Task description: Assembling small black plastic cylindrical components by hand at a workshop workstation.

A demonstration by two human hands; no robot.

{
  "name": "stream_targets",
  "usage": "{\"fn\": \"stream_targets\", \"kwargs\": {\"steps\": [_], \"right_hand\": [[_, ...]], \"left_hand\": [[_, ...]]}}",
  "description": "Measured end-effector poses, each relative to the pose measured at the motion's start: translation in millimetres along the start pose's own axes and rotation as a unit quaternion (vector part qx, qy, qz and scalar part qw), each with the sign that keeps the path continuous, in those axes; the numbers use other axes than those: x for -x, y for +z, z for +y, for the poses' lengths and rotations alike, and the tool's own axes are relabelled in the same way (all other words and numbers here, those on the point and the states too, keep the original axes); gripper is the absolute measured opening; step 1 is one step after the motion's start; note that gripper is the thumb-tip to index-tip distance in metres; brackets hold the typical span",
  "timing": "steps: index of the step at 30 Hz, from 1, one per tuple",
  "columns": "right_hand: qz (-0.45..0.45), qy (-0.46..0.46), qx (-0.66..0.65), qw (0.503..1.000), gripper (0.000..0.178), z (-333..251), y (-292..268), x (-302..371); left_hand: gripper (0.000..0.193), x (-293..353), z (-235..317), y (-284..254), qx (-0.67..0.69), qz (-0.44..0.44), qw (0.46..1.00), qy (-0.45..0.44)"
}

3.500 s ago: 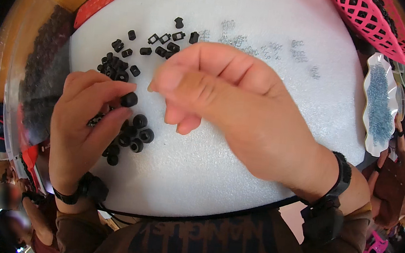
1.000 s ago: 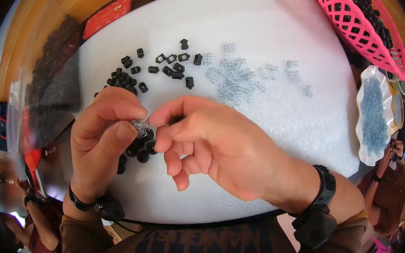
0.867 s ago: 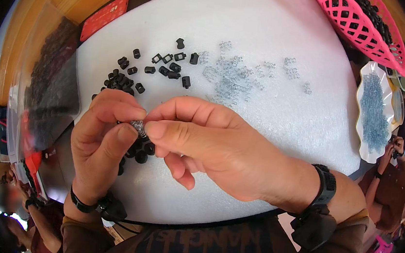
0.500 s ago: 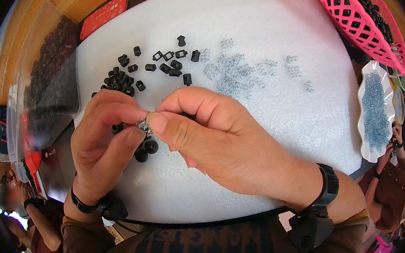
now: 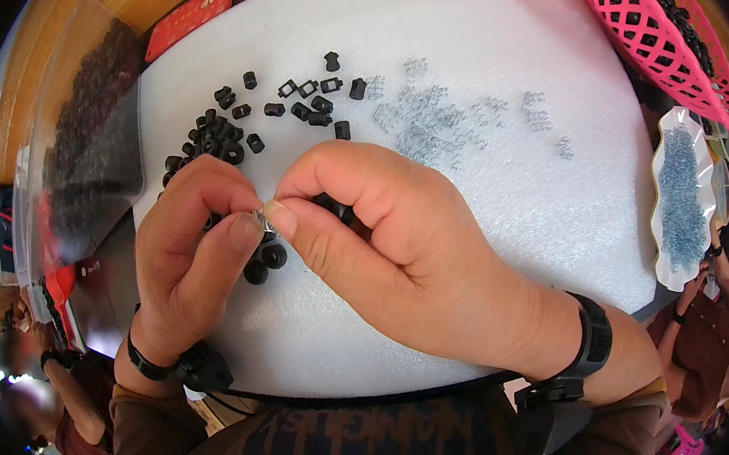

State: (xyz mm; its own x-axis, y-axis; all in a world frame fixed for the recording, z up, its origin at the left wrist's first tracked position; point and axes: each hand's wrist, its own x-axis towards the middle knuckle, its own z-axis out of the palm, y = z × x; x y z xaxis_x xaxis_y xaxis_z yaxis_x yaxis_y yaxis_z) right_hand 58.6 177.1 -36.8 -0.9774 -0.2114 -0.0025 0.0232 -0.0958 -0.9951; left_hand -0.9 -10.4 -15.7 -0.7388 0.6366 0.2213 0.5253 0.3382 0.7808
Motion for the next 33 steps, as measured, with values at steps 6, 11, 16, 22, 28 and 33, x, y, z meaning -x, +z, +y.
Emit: {"fn": "stream_targets", "kwargs": {"steps": [6, 11, 16, 22, 28, 33], "right_hand": [[-0.027, 0.047, -0.042, 0.998, 0.013, -4.6, 0.4, -1.0], [-0.019, -0.039, 0.081, 0.996, 0.013, 2.1, 0.0, -0.2], [-0.007, -0.035, 0.106, 0.994, 0.012, -1.3, 0.1, -0.1], [-0.011, -0.051, 0.107, 0.993, 0.012, 2.2, -0.3, -2.3], [-0.011, 0.031, 0.003, 0.999, 0.012, -1.7, 3.6, -4.6], [0.084, 0.092, 0.008, 0.992, 0.013, -8.1, 8.3, -2.2]], "left_hand": [[0.007, 1.4, -4.3, 1.5, -0.006, 0.018, 1.000, 0.007], [0.005, 1.3, -5.9, 1.0, -0.028, 0.019, 0.999, 0.022], [0.008, 1.8, -3.8, 1.4, 0.066, 0.002, 0.996, -0.053], [0.012, 2.4, -7.7, 2.5, 0.097, 0.007, 0.993, -0.065], [0.009, 4.7, -11.3, -1.0, 0.090, 0.011, 0.994, -0.063], [0.010, 1.0, -23.2, 2.9, 0.045, 0.012, 0.998, 0.037]]}}
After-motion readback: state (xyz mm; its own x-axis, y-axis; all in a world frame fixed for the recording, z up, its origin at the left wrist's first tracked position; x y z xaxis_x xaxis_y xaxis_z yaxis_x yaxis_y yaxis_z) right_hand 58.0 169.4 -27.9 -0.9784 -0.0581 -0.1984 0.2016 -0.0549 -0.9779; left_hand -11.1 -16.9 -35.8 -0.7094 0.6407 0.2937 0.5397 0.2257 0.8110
